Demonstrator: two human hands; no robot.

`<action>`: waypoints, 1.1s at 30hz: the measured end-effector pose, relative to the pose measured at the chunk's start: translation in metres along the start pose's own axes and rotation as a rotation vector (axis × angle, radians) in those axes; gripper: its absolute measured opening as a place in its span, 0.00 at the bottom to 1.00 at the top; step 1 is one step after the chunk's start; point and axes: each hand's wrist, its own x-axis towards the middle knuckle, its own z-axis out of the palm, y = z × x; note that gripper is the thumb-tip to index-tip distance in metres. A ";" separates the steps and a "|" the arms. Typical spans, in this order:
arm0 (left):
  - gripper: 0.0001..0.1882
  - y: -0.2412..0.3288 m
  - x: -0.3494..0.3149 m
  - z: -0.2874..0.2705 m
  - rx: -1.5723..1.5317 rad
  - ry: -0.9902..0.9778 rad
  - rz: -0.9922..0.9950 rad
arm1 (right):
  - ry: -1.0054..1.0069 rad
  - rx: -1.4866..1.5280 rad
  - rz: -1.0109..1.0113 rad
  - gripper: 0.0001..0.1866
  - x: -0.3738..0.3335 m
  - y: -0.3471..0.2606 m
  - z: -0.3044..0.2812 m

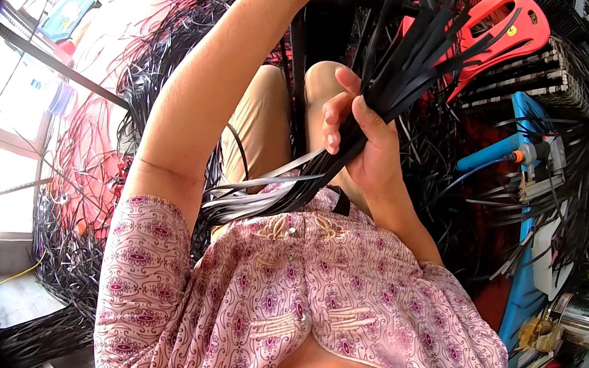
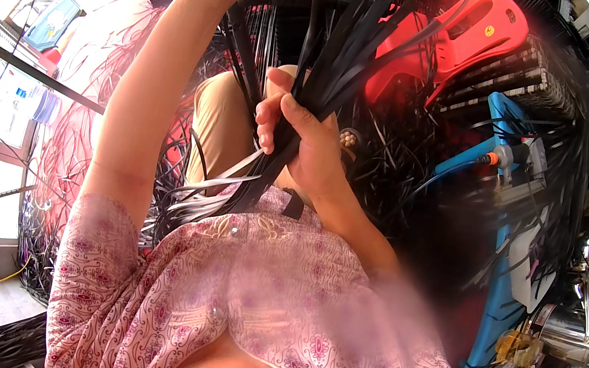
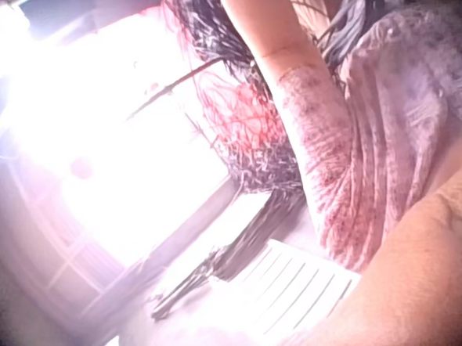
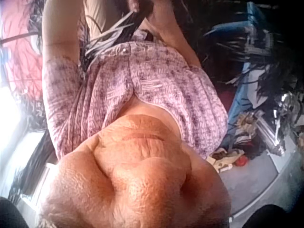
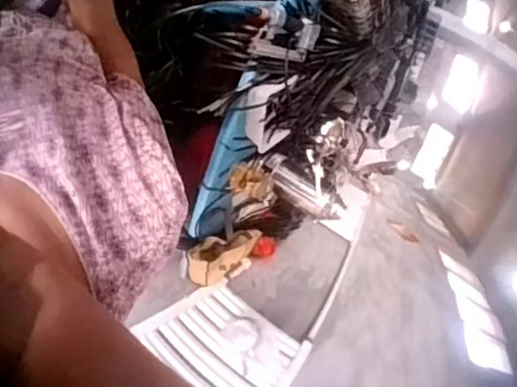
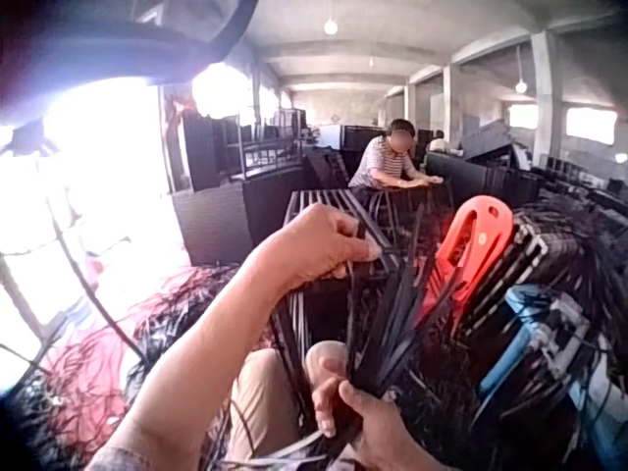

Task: The person sits on the floor and sorts through a large pile of black cables and plastic strips. They pick up bundles, separate individual strands, and organize them by hand.

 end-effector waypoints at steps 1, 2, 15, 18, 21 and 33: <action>0.11 0.001 -0.001 0.000 -0.005 0.031 -0.019 | 0.005 0.007 -0.006 0.20 0.000 0.001 -0.001; 0.10 -0.012 0.011 -0.008 -0.019 0.054 -0.015 | 0.020 0.015 0.000 0.19 -0.001 0.001 0.003; 0.14 -0.048 0.004 -0.014 -0.046 0.189 -0.164 | 0.156 -0.001 -0.089 0.33 -0.004 -0.004 -0.003; 0.13 -0.045 0.003 -0.012 0.024 0.192 -0.177 | 0.167 0.114 -0.153 0.21 -0.003 -0.002 -0.012; 0.11 -0.038 -0.005 -0.009 -0.062 0.204 -0.182 | 0.174 0.178 -0.175 0.10 -0.003 -0.005 -0.009; 0.09 -0.063 0.003 -0.016 -0.374 0.162 0.024 | 0.606 0.168 -0.226 0.08 -0.003 -0.015 -0.018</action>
